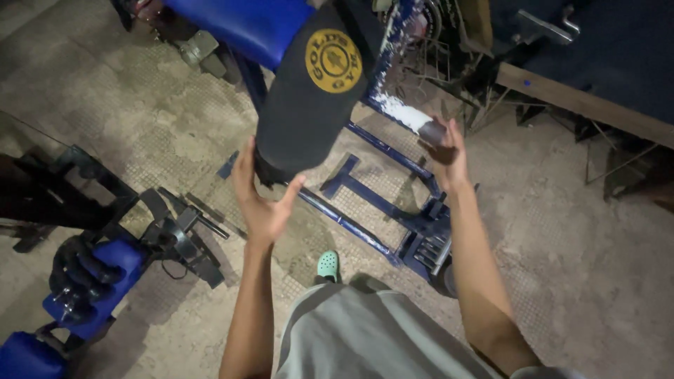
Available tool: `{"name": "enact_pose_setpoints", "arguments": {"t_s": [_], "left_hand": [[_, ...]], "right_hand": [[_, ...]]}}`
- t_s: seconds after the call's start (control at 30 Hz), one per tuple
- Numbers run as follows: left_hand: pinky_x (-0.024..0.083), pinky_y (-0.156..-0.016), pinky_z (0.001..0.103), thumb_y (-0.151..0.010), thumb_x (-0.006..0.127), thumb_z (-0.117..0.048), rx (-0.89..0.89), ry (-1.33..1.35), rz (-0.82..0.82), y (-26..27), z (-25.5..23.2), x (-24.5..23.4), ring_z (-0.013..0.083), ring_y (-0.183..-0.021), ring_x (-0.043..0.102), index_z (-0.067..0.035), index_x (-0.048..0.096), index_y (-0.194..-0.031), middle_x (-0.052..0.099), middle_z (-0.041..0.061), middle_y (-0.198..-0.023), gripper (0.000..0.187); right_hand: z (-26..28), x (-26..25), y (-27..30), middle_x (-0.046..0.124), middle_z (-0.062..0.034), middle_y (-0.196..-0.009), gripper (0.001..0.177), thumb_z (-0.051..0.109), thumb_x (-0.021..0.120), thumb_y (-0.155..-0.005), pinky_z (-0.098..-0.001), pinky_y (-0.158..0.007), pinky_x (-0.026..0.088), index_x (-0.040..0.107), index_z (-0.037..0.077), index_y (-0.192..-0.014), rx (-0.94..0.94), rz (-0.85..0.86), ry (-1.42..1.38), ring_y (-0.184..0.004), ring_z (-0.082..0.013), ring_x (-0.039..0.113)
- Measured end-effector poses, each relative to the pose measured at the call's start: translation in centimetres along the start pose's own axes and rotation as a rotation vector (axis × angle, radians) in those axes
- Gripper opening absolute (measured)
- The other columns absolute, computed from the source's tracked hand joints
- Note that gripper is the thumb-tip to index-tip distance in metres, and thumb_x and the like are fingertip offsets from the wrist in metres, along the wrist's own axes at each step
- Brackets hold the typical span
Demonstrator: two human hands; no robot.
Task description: Wiping down and organizing various pieces of gym equipment including a barbell, weight clips, and a weight bench.
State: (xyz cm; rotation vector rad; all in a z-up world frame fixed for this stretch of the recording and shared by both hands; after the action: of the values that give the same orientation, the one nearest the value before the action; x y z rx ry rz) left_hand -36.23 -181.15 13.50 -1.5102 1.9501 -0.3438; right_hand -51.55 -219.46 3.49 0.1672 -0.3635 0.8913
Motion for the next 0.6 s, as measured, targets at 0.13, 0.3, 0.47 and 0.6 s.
{"name": "enact_pose_setpoints", "arguments": {"t_s": [0.13, 0.3, 0.47, 0.6], "left_hand": [[0.039, -0.122, 0.045, -0.077, 0.097, -0.026, -0.033, 0.025, -0.003, 1.0, -0.9, -0.4, 0.0361, -0.145, 0.048, -0.002, 0.042, -0.157, 0.049, 0.020, -0.155, 0.101], [0.036, -0.125, 0.047, -0.083, 0.094, -0.023, 0.005, -0.009, -0.144, 4.1, -3.1, -1.0, 0.0343, -0.147, 0.046, -0.002, 0.039, -0.160, 0.047, 0.018, -0.159, 0.097], [0.043, -0.118, 0.045, -0.085, 0.089, -0.022, -0.072, 0.125, -0.087, 9.2, -6.9, -1.1, 0.0337, -0.143, 0.051, -0.003, 0.044, -0.157, 0.049, 0.018, -0.154, 0.087], [0.050, -0.110, 0.043, -0.084, 0.088, -0.026, -0.138, 0.142, 0.027, 15.0, -8.4, -2.7, 0.0315, -0.133, 0.058, -0.004, 0.047, -0.154, 0.055, 0.016, -0.148, 0.084]], "right_hand": [[-4.5, -3.8, 3.9, 0.062, -0.0124, -0.138, 0.072, 0.058, 0.049, -0.100, -0.0437, -0.114, 0.041, 0.046, 0.006, -0.149, 0.048, -0.055, -0.023, -0.128, -0.0259, 0.059], [-3.7, -1.1, 9.7, 0.066, -0.0100, -0.131, 0.054, 0.042, 0.051, -0.104, -0.0397, -0.109, 0.044, 0.052, 0.006, -0.144, 0.024, -0.097, 0.110, -0.124, -0.0218, 0.061], [-0.5, 6.8, 14.6, 0.066, -0.0087, -0.130, 0.046, 0.028, 0.059, -0.104, -0.0361, -0.109, 0.046, 0.054, 0.005, -0.143, -0.135, 0.037, 0.264, -0.122, -0.0181, 0.061], [-0.9, 11.5, 19.1, 0.065, -0.0083, -0.130, 0.047, 0.017, 0.066, -0.102, -0.0334, -0.109, 0.047, 0.053, 0.002, -0.145, -0.182, 0.235, 0.270, -0.123, -0.0164, 0.061]]}}
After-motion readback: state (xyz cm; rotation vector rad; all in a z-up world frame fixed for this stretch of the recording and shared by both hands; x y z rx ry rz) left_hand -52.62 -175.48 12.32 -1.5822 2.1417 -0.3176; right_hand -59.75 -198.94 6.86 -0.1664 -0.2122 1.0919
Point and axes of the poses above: each hand's wrist, its own y-axis away from the middle knuckle, its own x-axis out of the palm, z = x × y, the point moved 2 cm from there along -y, towards the middle knuckle
